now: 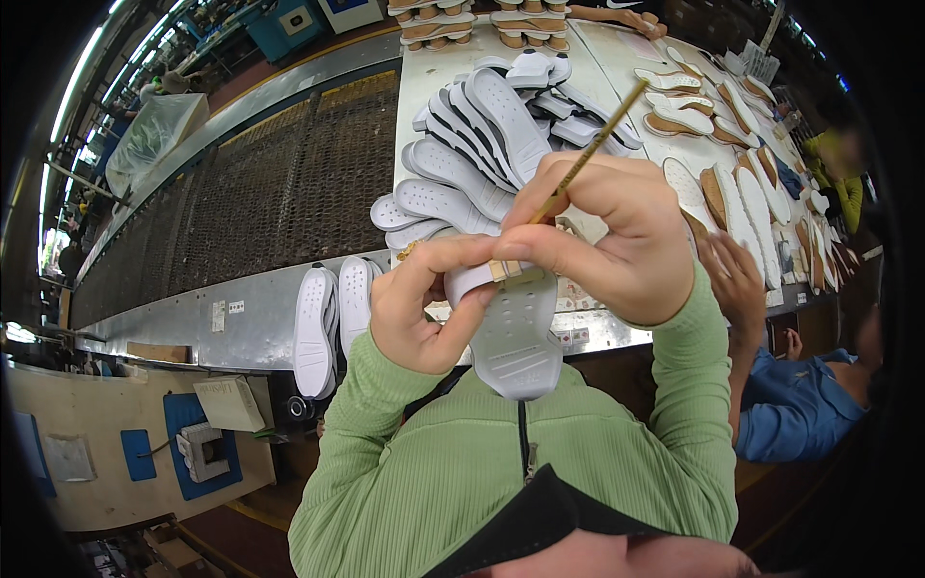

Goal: The person repeatedly picks up white shoe insoles from a pile, applies a beige adhesive to the edges using a small brush, and places them on a conveyor belt. The process is repeated for multiple insoles.

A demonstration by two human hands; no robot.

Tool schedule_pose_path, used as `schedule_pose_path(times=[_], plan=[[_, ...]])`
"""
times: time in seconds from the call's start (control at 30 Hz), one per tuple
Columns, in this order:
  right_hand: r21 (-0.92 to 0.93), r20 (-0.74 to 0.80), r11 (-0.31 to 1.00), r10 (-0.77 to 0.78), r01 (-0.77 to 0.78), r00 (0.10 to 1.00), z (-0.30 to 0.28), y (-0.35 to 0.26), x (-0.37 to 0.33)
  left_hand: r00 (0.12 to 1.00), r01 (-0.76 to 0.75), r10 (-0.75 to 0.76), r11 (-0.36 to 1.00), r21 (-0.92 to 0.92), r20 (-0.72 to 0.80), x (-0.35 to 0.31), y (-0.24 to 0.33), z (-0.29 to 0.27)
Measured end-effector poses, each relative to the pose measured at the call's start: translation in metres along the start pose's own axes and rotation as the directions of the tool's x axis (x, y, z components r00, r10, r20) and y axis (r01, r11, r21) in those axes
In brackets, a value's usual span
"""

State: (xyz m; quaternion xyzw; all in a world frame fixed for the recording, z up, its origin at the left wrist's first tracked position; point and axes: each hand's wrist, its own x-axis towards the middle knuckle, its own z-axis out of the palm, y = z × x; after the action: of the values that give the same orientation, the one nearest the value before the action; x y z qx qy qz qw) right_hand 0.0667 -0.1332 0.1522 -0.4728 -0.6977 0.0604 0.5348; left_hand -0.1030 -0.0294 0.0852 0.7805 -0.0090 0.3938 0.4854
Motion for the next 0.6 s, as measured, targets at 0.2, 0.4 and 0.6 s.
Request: schedule_pose_path(times=[0.2, 0.4, 0.6], plan=[[-0.088, 0.027, 0.996, -0.004, 0.007, 1.000, 0.0019, -0.0025, 0.0010, 1.000, -0.014, 0.014, 0.999, 0.042, 0.014, 0.0007, 0.0004, -0.0003], [-0.154, 0.058, 0.986, -0.049, 0.057, 0.997, 0.0032, -0.0012, 0.0002, 1.000, -0.006, 0.005, 0.998, 0.058, 0.025, 0.0003, -0.0021, -0.0005], [-0.097, -0.015, 0.995, 0.035, -0.036, 0.999, 0.0015, -0.0012, -0.0024, 0.999, 0.035, -0.034, 0.997, 0.062, -0.010, -0.0004, -0.0039, -0.0015]])
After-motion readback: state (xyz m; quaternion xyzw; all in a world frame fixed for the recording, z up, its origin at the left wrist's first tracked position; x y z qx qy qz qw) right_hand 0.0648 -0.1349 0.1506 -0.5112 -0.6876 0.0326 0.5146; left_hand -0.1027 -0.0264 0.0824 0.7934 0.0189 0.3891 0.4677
